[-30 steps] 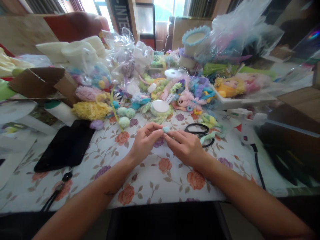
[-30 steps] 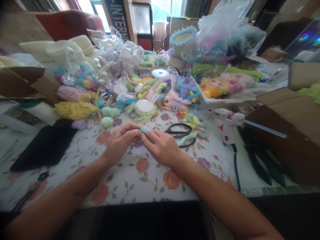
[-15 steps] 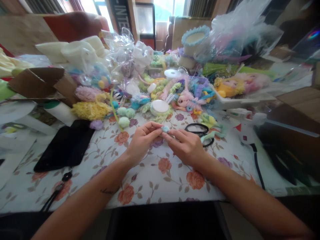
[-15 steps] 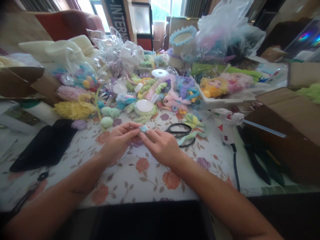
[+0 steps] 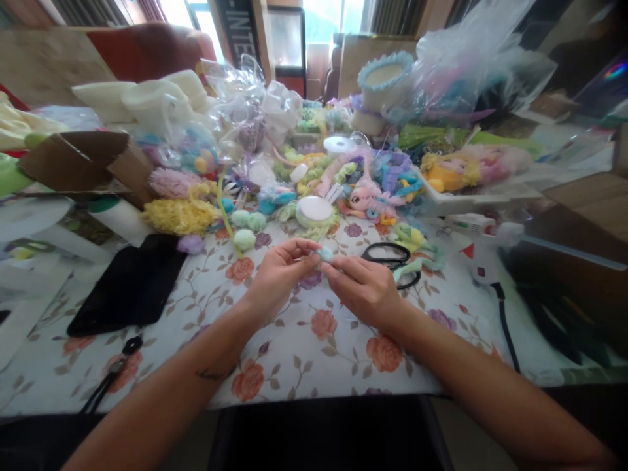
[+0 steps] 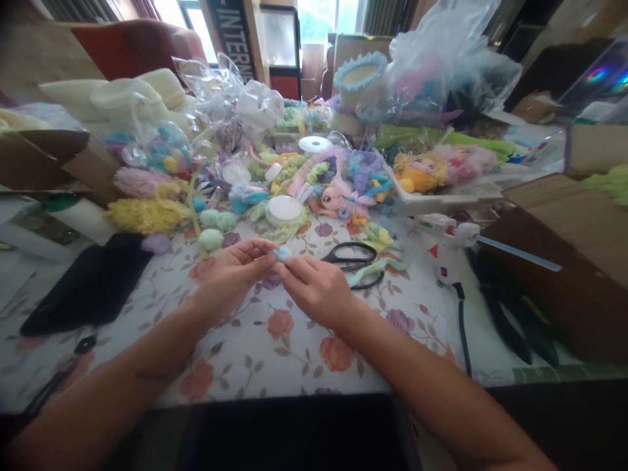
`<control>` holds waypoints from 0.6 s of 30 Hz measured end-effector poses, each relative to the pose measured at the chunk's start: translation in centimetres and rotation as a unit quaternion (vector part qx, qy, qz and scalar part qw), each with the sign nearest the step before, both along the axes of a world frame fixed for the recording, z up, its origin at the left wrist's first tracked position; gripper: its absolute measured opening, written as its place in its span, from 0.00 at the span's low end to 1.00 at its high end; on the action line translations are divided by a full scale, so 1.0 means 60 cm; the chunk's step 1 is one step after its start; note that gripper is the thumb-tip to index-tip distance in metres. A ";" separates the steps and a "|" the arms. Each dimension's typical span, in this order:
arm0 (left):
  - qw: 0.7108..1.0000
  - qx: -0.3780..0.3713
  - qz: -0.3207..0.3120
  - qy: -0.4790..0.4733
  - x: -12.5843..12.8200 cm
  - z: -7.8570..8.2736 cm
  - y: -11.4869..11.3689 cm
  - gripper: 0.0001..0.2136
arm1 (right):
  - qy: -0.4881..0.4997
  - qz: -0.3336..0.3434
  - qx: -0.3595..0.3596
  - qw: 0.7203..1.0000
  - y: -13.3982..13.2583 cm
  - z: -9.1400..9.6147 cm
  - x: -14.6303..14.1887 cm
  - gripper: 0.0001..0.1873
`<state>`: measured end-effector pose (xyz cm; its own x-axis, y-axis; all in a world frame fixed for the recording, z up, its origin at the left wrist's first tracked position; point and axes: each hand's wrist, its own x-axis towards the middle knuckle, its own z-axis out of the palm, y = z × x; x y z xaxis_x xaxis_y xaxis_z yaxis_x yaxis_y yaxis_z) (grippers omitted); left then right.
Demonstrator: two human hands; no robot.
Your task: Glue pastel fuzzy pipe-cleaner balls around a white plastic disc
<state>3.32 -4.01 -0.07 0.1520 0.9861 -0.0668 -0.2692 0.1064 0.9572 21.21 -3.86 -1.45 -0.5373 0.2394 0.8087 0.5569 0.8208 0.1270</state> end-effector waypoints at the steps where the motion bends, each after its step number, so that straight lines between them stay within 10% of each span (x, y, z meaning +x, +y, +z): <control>1: 1.000 -0.007 0.000 -0.006 0.000 -0.001 0.001 0.11 | 0.002 0.000 -0.004 1.000 0.000 -0.001 0.000 0.08; 18: 0.998 -0.028 -0.055 0.006 -0.008 -0.004 0.012 0.22 | 0.059 0.017 -0.225 0.972 -0.003 0.002 -0.001 0.11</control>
